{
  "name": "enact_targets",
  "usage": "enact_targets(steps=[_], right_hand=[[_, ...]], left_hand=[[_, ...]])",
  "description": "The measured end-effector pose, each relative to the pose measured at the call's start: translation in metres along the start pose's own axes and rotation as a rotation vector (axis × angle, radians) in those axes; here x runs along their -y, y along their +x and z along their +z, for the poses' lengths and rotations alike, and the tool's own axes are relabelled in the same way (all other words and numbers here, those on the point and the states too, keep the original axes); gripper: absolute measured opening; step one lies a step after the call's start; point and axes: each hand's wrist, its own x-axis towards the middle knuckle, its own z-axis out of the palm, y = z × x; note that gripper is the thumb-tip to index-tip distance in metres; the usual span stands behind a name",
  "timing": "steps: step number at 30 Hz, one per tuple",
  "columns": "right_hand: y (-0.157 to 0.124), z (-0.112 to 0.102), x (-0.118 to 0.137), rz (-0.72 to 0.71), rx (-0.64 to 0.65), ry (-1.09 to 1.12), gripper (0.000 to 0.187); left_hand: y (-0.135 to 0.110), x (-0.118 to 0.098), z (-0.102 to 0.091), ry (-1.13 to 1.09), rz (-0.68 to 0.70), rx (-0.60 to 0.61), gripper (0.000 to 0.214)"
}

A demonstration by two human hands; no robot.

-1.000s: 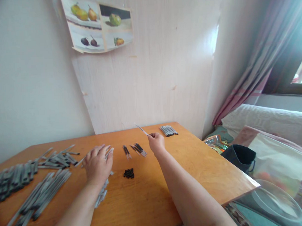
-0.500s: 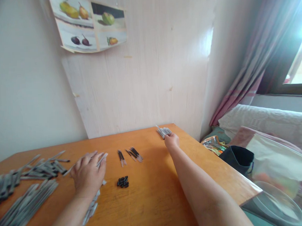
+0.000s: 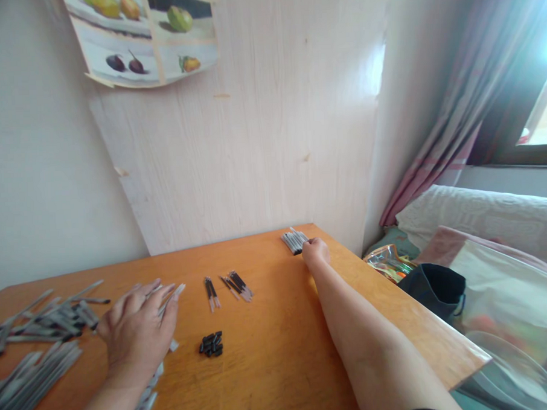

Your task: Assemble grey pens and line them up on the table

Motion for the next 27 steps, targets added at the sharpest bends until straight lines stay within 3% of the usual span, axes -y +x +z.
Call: enact_targets(steps=[9,27], right_hand=[[-0.002,0.0072,-0.0027,-0.013,0.023,-0.054,0.024],[-0.0037,0.0052,0.0008,0.012,0.094,-0.078,0.022]], left_hand=[[0.0028,-0.0037,-0.0043,-0.02,0.02,-0.051,0.029],[0.0031,-0.0013,-0.0032,0.014,0.004,-0.004,0.027]])
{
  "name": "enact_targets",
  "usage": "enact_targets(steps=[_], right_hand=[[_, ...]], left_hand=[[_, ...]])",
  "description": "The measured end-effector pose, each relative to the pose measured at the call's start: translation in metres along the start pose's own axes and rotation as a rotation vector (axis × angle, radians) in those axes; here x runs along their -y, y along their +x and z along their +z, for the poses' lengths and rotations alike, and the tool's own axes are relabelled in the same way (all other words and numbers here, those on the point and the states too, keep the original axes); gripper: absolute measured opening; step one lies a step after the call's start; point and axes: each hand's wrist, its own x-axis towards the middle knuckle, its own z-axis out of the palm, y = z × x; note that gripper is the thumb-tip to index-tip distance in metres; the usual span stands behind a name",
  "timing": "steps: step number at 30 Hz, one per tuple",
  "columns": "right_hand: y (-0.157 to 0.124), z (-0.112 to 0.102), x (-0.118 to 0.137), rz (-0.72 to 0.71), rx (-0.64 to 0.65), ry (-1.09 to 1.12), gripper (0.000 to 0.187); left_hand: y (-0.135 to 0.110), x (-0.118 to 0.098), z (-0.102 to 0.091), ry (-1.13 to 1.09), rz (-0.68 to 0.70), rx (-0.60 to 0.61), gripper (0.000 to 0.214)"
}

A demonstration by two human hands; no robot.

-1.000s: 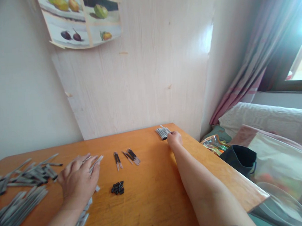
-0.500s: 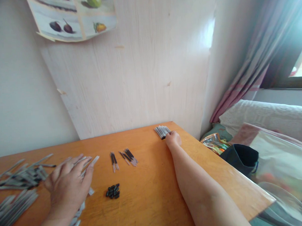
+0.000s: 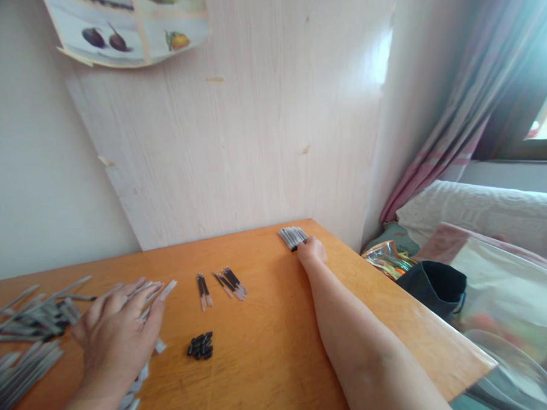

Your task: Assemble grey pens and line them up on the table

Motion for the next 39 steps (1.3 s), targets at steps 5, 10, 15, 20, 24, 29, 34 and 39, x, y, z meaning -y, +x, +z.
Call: enact_targets(steps=[5,10,15,20,24,29,34,39], right_hand=[[0.002,0.0,-0.002,-0.015,-0.002,0.012,0.02],[0.006,0.002,-0.005,-0.022,0.002,0.017,0.019],[0.014,0.006,-0.013,-0.018,-0.009,0.043,0.022],[0.018,0.005,-0.021,-0.014,-0.046,0.071,0.029],[0.017,0.003,-0.022,-0.031,-0.027,0.052,0.03],[0.016,0.003,-0.018,-0.076,0.012,-0.017,0.027],[0.013,0.002,-0.013,-0.1,0.025,-0.073,0.027],[0.013,0.0,-0.011,-0.1,0.022,-0.102,0.026]], left_hand=[[0.0,-0.001,-0.001,-0.011,-0.004,0.011,0.026],[0.0,0.0,0.0,-0.034,-0.018,0.006,0.026],[0.0,-0.001,-0.002,-0.039,-0.024,0.022,0.027],[-0.001,-0.002,-0.002,-0.036,-0.03,0.017,0.028],[-0.001,-0.002,-0.002,-0.045,-0.041,0.018,0.027],[0.0,-0.003,-0.004,-0.053,-0.05,0.019,0.026],[-0.001,-0.004,-0.004,-0.056,-0.042,0.022,0.027],[-0.001,-0.003,-0.002,-0.047,-0.042,0.021,0.027]])
